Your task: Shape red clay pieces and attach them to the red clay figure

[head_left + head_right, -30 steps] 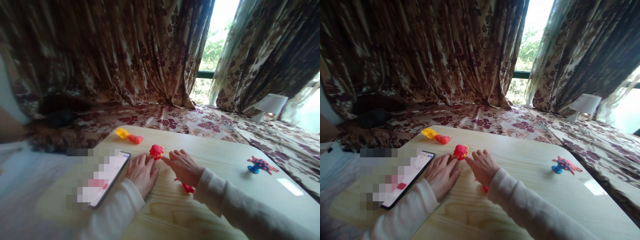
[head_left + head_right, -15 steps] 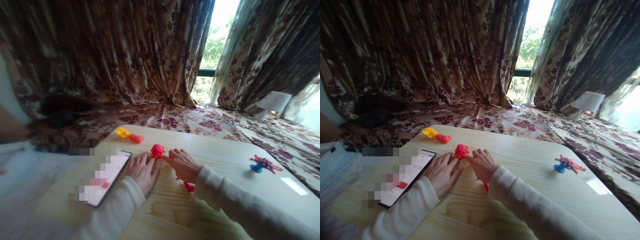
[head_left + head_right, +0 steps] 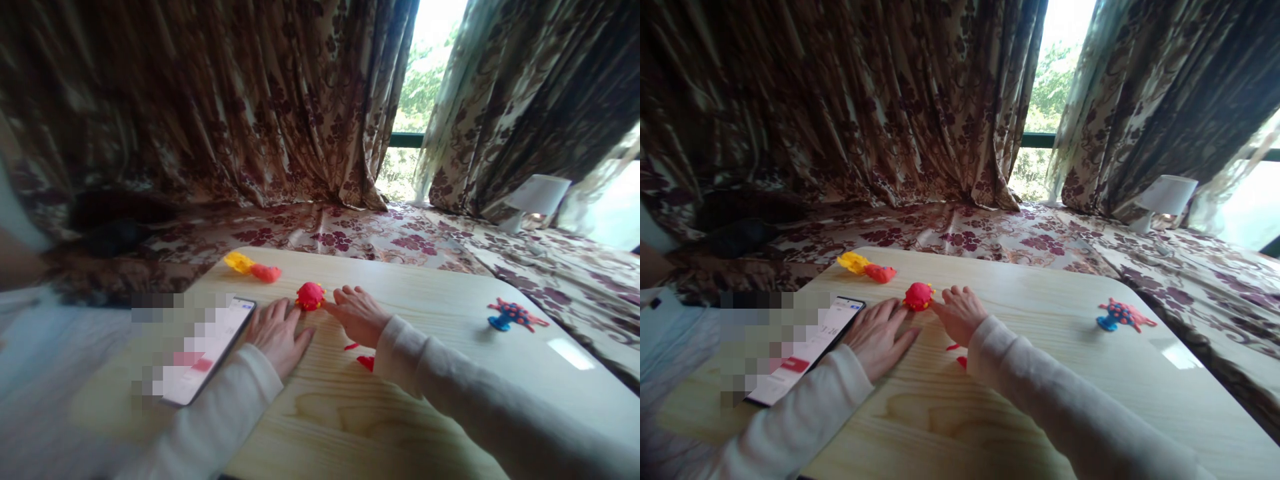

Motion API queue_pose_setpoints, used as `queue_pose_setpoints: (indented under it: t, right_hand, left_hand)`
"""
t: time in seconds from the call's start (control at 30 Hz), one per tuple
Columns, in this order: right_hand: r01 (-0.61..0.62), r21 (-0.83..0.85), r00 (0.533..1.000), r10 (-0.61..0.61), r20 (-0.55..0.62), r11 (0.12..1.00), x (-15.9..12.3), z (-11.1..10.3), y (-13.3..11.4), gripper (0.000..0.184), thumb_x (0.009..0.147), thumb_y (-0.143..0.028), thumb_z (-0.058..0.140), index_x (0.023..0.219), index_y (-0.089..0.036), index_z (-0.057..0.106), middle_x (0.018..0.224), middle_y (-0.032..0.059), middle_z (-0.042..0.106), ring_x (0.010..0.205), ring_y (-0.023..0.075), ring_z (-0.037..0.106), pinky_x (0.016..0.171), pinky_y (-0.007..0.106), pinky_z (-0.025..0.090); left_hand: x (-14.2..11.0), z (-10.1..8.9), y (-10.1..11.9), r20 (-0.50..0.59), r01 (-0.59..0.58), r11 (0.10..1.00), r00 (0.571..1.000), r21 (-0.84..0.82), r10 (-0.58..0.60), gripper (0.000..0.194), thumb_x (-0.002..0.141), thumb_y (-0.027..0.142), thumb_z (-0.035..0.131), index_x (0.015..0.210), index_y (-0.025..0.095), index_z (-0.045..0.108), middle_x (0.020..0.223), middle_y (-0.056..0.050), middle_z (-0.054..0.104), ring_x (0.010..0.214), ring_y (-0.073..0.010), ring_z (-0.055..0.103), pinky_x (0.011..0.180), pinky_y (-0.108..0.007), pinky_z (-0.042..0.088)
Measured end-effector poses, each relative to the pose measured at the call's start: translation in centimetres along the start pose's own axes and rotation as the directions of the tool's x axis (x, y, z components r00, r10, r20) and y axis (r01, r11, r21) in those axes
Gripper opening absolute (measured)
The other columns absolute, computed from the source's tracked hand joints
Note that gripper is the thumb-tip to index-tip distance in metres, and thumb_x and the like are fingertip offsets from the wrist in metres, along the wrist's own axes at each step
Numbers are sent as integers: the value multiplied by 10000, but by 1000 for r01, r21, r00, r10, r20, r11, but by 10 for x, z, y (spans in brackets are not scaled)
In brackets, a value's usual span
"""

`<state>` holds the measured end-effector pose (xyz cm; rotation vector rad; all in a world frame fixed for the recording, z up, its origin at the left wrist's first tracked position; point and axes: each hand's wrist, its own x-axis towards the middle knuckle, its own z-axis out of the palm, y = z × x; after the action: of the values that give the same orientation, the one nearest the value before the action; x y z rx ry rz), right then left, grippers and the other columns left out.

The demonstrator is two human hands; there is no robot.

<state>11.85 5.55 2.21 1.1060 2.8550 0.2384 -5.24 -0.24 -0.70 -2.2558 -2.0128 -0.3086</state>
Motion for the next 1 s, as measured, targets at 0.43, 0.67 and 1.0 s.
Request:
queue_pose_setpoints:
  t: [0.43,0.67,1.0]
  right_hand:
    - [0,28,1000,-1,21,1000,0,-1,3,365,861,-152,409,1197,-236,524,1001,110,580,916,239,489,694,325,371]
    - [-8,36,1000,7,17,999,2,1,3,361,862,-162,401,1191,-236,531,996,108,585,912,243,496,687,327,377]
    - [-16,30,1000,16,-12,999,1,-1,-1,348,863,-158,395,1166,-219,554,985,118,594,905,239,508,692,328,385]
  left_hand:
    - [16,11,-11,36,10,1000,999,-2,-10,589,801,623,354,1184,223,556,1307,-162,472,1213,-314,416,970,-468,307]
    - [17,12,-13,40,-1,1000,999,-22,2,583,798,619,368,1178,224,566,1320,-154,466,1230,-314,403,986,-469,292]
    - [-8,9,-8,16,-35,999,999,-32,35,600,832,523,391,1312,165,432,1376,-159,427,1277,-281,359,1038,-460,266]
